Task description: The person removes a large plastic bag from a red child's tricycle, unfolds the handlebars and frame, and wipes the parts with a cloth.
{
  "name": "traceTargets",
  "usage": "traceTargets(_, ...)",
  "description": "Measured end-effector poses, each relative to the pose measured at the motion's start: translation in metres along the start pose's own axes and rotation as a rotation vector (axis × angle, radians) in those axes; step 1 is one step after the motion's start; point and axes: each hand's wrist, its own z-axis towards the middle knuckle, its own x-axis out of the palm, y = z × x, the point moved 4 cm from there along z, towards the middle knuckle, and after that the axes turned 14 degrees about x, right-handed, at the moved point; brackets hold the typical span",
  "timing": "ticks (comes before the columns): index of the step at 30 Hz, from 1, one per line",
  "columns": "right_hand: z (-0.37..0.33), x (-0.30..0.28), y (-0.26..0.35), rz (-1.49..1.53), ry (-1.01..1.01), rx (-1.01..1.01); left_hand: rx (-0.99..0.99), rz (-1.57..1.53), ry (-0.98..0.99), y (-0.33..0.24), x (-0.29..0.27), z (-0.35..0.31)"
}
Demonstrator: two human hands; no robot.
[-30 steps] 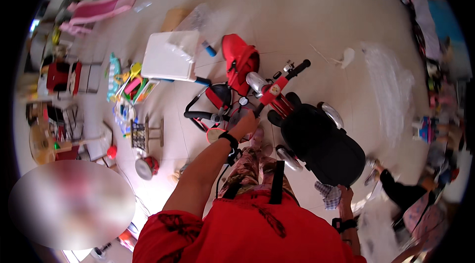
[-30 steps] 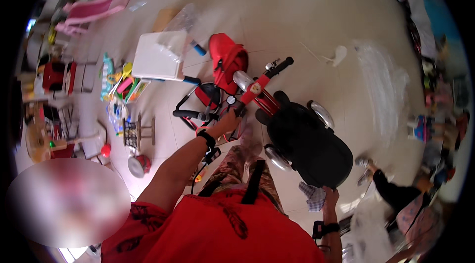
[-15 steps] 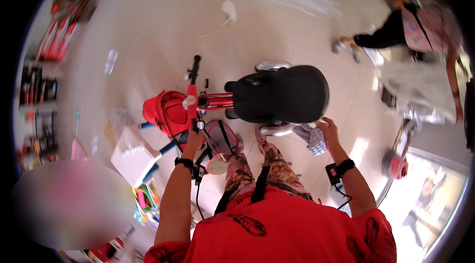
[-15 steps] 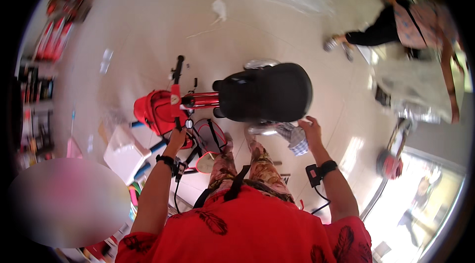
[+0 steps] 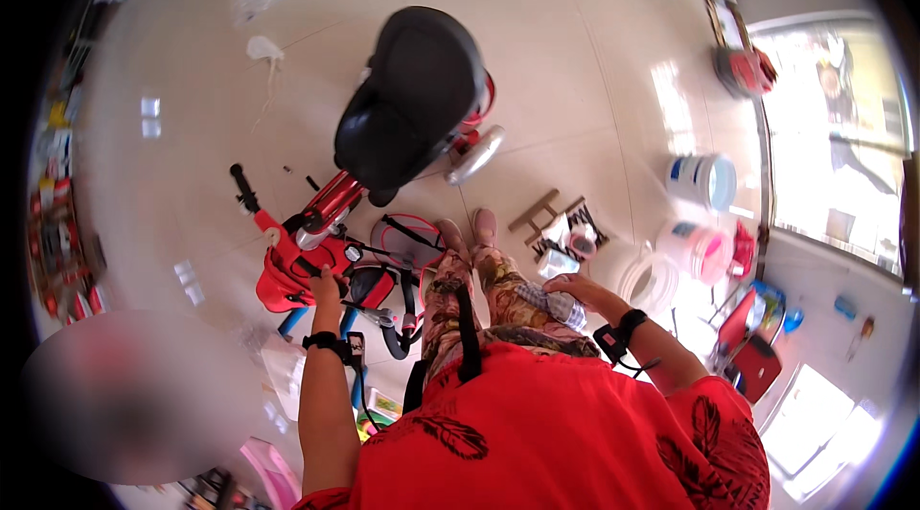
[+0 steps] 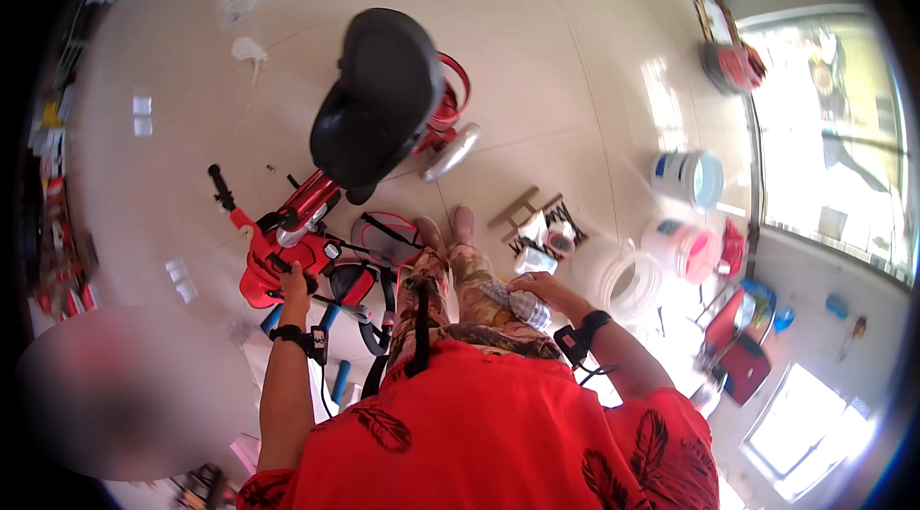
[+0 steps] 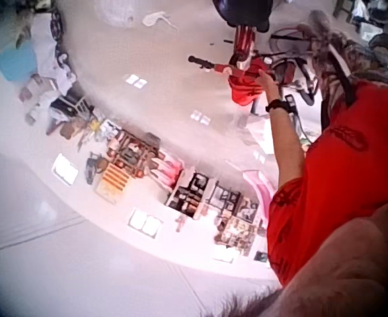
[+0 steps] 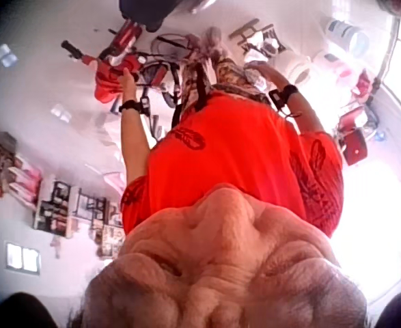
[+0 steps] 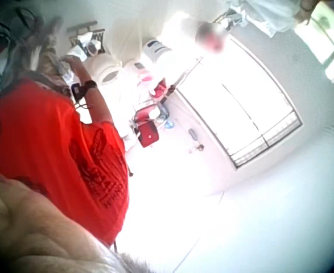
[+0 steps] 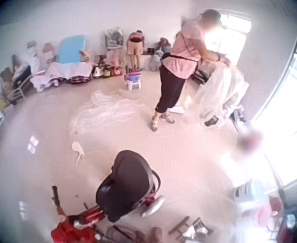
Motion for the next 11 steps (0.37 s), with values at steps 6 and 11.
traceTargets(6,-0.019,-0.026,-0.053,-0.114,-0.136,0.035,-0.165,-0.053,0.043,0.015,-0.031,0.021)
traceTargets(11,-0.001,-0.059,-0.128,-0.061,-0.134,-0.042,-0.18,-0.038,0.023,0.004,-0.024,0.025)
